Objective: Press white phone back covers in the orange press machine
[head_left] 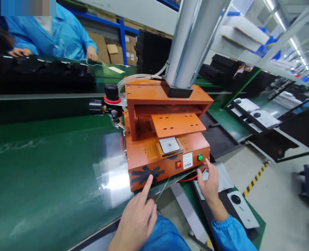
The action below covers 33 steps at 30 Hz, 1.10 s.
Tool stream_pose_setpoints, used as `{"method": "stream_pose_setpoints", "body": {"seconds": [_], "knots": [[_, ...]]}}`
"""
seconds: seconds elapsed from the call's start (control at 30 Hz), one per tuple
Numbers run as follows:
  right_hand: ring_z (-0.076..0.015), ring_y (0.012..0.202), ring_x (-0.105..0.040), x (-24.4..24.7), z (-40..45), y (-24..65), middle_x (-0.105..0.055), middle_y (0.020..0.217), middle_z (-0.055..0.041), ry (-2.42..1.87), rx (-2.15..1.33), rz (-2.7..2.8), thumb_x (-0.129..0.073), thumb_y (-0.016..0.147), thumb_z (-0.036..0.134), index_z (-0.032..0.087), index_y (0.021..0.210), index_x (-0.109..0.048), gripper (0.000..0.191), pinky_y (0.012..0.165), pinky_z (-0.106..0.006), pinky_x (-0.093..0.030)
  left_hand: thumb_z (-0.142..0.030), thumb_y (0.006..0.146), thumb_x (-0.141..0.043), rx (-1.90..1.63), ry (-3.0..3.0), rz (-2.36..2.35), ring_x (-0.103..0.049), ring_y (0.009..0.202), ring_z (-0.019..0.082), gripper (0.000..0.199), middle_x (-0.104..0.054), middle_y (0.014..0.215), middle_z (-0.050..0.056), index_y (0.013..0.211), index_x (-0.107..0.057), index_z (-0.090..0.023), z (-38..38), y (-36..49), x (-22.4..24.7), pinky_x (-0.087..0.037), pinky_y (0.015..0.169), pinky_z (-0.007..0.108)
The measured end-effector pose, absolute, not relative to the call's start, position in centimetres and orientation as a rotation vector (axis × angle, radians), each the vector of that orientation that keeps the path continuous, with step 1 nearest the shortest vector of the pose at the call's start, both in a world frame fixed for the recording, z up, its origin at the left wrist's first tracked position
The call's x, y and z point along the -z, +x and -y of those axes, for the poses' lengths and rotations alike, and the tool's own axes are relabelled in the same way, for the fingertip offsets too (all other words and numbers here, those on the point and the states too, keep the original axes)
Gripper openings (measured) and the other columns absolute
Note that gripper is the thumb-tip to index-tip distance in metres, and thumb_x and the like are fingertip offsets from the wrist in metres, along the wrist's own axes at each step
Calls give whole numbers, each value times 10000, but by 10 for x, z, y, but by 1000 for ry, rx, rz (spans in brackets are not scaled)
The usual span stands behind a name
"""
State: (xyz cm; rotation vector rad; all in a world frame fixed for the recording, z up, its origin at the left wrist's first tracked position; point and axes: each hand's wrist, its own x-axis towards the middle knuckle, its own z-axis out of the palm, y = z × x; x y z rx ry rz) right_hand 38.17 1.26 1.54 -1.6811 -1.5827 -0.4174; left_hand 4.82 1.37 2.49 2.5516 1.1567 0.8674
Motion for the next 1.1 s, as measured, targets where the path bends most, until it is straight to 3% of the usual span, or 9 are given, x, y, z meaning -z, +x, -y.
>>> {"method": "stream_pose_setpoints", "body": {"seconds": [0.2, 0.57, 0.67, 0.77, 0.87, 0.93, 1.0, 1.1], "knots": [[-309, 1144, -597, -13, -12, 398, -594, 1261, -146, -1690, 485, 1729, -605, 977, 195, 240, 1531, -466, 573, 1007, -524, -541, -131, 939, -501, -871, 2558, -1185, -609, 707, 161, 227, -240, 1690, 203, 721, -487, -193, -12, 50, -28, -528, 673, 370], [-305, 1077, -635, -19, -25, 406, -644, 1243, -140, -1633, 708, 1823, -603, 960, 147, 255, 1501, -511, 559, 930, -486, -575, -108, 847, -520, -761, 2606, -1342, -542, 542, 139, 167, -319, 1659, 207, 715, -480, -200, -8, 57, -31, -479, 542, 371], [-307, 1052, -646, -26, -10, 394, -636, 1222, -146, -1564, 502, 1724, -624, 956, 193, 242, 1433, -555, 484, 882, -485, -591, -160, 921, -493, -910, 2378, -1164, -684, 771, 213, 183, -478, 1572, 186, 743, -514, -197, -4, 48, -38, -566, 716, 390], [-305, 1001, -670, -26, 25, 354, -662, 1135, -131, -1426, 40, 1724, -568, 984, 285, 247, 1323, -611, 344, 817, -464, -612, -227, 991, -451, -1039, 2048, -1012, -684, 1073, 266, 194, -641, 1340, 173, 917, -627, -194, 5, 46, -46, -582, 884, 374], [-332, 1054, -683, -20, 67, 289, -677, 1191, -129, -1314, -688, 1733, -534, 987, 488, 267, 1387, -570, 459, 851, -460, -622, -261, 1021, -422, -1008, 1905, -926, -683, 1050, 243, 259, -674, 1194, 152, 1055, -671, -200, 16, 56, -47, -592, 872, 343], [-304, 991, -709, -12, 84, 252, -710, 1132, -101, -1342, -991, 1518, -548, 990, 522, 271, 1341, -590, 433, 872, -436, -614, -269, 1013, -459, -956, 1982, -871, -681, 1083, 247, 247, -676, 1200, 141, 1093, -686, -213, 22, 59, -41, -588, 923, 354], [-261, 924, -721, -1, 86, 238, -730, 1048, -79, -1446, -1013, 1277, -548, 1016, 485, 252, 1248, -621, 337, 847, -388, -608, -306, 979, -553, -921, 2138, -880, -664, 1158, 269, 260, -647, 1306, 133, 1201, -674, -247, 22, 48, -30, -581, 971, 378], [-233, 885, -716, 17, 80, 283, -734, 1001, -89, -1720, -522, 1161, -495, 1038, 507, 200, 1224, -610, 377, 799, -347, -602, -358, 927, -628, -969, 2329, -1088, -641, 1184, 312, 424, -608, 1371, 105, 1348, -597, -321, 4, 2, -10, -557, 1008, 457]]}}
